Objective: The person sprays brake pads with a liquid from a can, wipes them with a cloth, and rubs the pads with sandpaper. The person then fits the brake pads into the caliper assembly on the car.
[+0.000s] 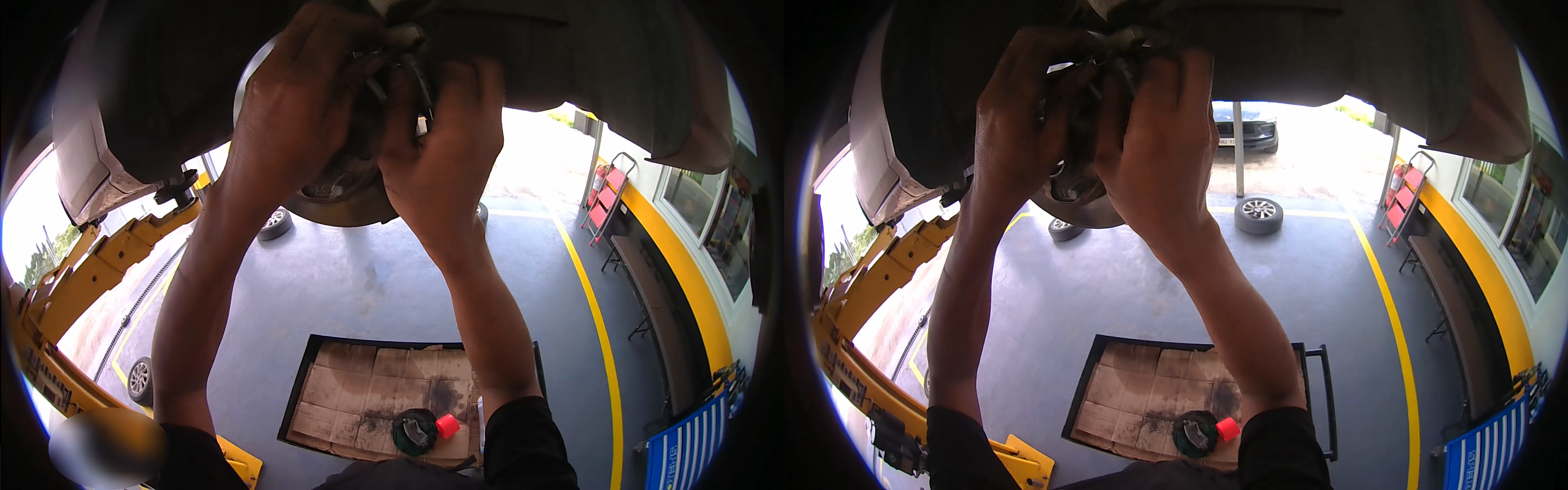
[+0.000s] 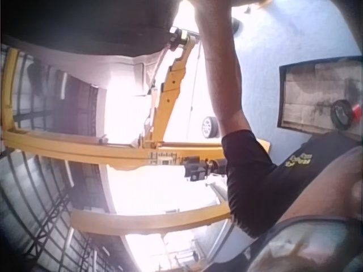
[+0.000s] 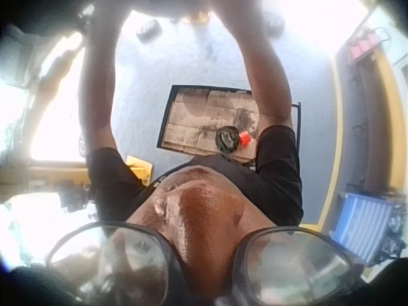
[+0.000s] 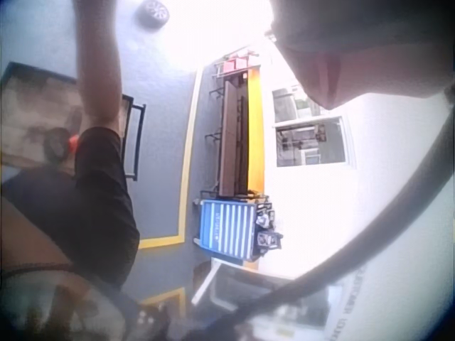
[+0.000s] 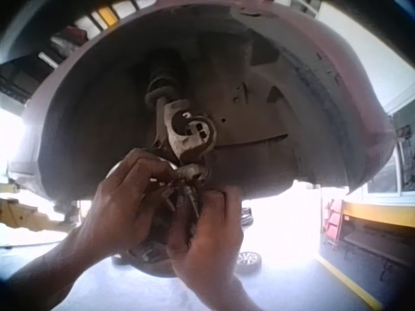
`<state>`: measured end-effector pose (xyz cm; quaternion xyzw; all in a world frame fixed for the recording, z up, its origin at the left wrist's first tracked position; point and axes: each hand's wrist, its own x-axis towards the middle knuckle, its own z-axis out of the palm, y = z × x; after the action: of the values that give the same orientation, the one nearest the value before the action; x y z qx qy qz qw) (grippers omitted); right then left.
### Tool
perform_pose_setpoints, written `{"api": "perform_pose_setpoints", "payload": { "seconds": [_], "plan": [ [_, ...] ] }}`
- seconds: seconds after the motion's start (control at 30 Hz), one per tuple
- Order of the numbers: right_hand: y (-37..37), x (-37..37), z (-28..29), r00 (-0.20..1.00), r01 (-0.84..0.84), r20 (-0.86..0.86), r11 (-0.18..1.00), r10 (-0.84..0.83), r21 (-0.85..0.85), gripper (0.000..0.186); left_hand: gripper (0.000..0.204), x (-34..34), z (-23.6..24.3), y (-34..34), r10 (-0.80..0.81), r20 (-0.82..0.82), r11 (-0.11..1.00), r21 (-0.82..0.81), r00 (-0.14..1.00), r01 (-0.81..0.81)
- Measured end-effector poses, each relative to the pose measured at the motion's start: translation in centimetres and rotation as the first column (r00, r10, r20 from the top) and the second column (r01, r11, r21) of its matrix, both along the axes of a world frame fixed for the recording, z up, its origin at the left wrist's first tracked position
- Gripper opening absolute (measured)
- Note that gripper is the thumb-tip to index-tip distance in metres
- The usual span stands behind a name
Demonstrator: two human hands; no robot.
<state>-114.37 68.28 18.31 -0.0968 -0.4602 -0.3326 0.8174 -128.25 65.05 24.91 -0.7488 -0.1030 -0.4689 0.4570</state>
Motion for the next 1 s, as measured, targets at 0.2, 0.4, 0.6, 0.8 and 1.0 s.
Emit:
{"api": "perform_pose_setpoints", "payload": {
  "seconds": [0.2, 0.4, 0.6, 0.8, 1.0],
  "plan": [
    [-0.1, 0.8, -0.2, 0.997, -0.065, 0.031, 0.995, 0.068, -0.071, 0.015, 0.033, 0.4, 0.7, -0.5, -0.199, 0.112, 0.943, -0.249, 0.974, 0.221],
    [-0.4, 0.7, -0.2, 0.999, -0.018, 0.029, 0.995, 0.021, -0.101, 0.016, 0.035, -1.1, 2.3, -0.8, -0.168, 0.056, 0.870, -0.461, 0.984, 0.175],
    [-0.3, -0.2, -0.1, 0.998, 0.056, 0.006, 0.997, -0.056, -0.050, 0.016, 0.035, -1.6, 2.0, 0.5, -0.359, 0.069, 0.771, -0.539, 0.931, 0.338],
    [-2.1, 0.3, -0.3, 0.978, 0.207, 0.073, 0.937, -0.194, -0.282, 0.013, 0.033, -1.6, 2.1, -0.6, -0.224, 0.022, 0.890, -0.404, 0.974, 0.214],
    [-4.2, 0.3, 0.3, 0.894, 0.447, 0.151, 0.817, -0.422, -0.365, 0.015, 0.029, -1.3, 1.4, -1.7, -0.217, 0.089, 0.855, -0.463, 0.972, 0.233]
  ]
}}
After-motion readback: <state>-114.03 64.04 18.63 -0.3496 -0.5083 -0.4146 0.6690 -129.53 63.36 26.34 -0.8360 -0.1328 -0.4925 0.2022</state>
